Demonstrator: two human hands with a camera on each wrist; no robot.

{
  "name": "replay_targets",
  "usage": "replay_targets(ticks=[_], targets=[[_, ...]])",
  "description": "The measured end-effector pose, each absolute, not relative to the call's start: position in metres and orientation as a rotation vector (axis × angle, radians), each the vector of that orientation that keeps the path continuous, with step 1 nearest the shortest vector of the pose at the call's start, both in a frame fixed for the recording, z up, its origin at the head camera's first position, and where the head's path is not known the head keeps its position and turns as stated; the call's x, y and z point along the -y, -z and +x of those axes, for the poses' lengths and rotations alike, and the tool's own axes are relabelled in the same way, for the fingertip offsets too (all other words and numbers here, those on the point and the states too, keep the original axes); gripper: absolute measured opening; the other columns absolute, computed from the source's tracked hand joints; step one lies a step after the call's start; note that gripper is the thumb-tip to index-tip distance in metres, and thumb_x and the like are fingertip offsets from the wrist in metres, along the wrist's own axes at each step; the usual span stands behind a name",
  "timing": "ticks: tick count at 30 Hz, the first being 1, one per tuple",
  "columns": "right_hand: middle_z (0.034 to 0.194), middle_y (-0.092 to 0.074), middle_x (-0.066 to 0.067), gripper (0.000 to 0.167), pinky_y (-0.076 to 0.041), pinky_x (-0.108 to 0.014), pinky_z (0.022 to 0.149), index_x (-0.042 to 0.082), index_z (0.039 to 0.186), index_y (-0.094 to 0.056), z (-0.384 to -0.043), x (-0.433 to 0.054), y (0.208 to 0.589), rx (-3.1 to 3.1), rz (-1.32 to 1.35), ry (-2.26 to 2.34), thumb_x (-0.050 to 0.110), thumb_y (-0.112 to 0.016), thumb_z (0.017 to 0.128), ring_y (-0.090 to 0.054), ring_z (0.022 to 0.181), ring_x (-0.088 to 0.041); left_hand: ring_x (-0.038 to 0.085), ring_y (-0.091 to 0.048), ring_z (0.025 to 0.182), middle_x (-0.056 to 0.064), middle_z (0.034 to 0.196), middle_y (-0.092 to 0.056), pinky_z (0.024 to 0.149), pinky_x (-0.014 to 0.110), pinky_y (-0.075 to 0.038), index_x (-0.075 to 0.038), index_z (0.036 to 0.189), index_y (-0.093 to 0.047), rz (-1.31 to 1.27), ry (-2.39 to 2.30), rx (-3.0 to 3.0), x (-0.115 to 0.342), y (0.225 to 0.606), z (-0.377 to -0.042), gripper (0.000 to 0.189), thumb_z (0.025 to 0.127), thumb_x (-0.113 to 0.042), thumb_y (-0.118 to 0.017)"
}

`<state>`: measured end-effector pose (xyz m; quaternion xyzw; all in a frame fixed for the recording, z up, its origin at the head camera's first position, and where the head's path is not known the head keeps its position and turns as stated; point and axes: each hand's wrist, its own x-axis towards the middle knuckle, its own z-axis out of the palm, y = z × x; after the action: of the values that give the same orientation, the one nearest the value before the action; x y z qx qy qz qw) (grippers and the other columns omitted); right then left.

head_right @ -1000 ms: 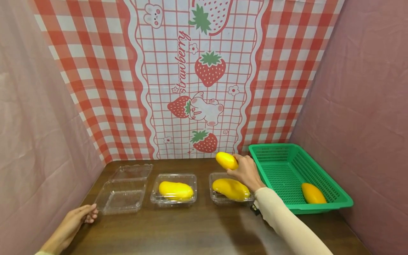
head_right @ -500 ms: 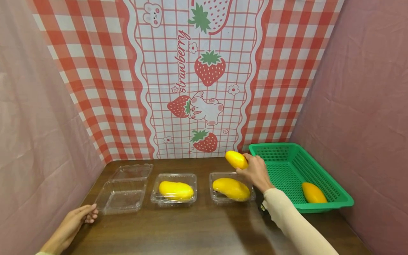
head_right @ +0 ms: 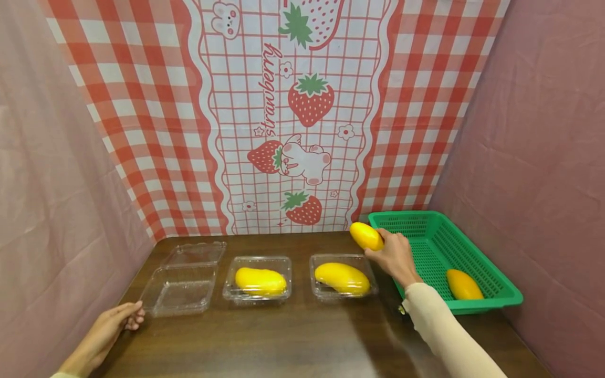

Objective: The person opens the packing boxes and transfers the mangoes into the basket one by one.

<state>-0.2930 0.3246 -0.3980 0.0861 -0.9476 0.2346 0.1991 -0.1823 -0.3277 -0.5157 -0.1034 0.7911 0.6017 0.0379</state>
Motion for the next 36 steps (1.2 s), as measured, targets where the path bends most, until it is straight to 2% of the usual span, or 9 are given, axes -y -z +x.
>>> replay_targets(ticks=[6, 14, 24, 36], targets=[[0.093, -0.07, -0.021, 0.061, -0.041, -0.034, 0.06, -0.007, 0.132, -0.062, -0.29, -0.337, 0.398, 2.653, 0.197, -0.652, 0.025, -0.082, 0.084, -0.052, 0.069, -0.026, 0.018, -0.061, 0.091, 0.006, 0.102, -0.065, 0.082, 0.027, -0.053, 0.004, 0.11, -0.065, -0.296, -1.869, -2.42, 0.327, 0.515, -0.182, 0.046, 0.107, -0.04, -0.053], [0.09, -0.069, -0.02, 0.062, -0.041, -0.034, 0.058, -0.008, 0.135, -0.059, -0.283, -0.357, 0.398, 2.66, 0.163, -0.645, 0.025, -0.08, 0.087, -0.051, 0.064, -0.024, 0.018, -0.061, 0.091, 0.007, 0.103, -0.065, 0.082, 0.027, -0.052, 0.003, 0.11, -0.066, -0.284, -1.848, -2.43, 0.327, 0.514, -0.183, 0.046, 0.108, -0.04, -0.052], [0.084, -0.068, -0.015, 0.064, -0.036, -0.037, 0.064, -0.01, 0.133, -0.059, -0.278, -0.378, 0.404, 2.651, 0.091, -0.638, 0.029, -0.08, 0.087, -0.05, 0.069, -0.027, 0.017, -0.06, 0.089, 0.006, 0.1, -0.065, 0.08, 0.028, -0.053, 0.003, 0.108, -0.066, -0.311, -1.857, -2.431, 0.326, 0.514, -0.181, 0.044, 0.108, -0.038, -0.052], [0.083, -0.067, -0.018, 0.071, -0.036, -0.037, 0.063, -0.016, 0.134, -0.055, -0.267, -0.411, 0.416, 2.685, 0.021, -0.608, 0.031, -0.078, 0.086, -0.05, 0.071, -0.029, 0.018, -0.06, 0.087, 0.006, 0.097, -0.065, 0.08, 0.028, -0.052, 0.002, 0.107, -0.067, -0.322, -1.855, -2.444, 0.326, 0.515, -0.181, 0.043, 0.108, -0.038, -0.053]])
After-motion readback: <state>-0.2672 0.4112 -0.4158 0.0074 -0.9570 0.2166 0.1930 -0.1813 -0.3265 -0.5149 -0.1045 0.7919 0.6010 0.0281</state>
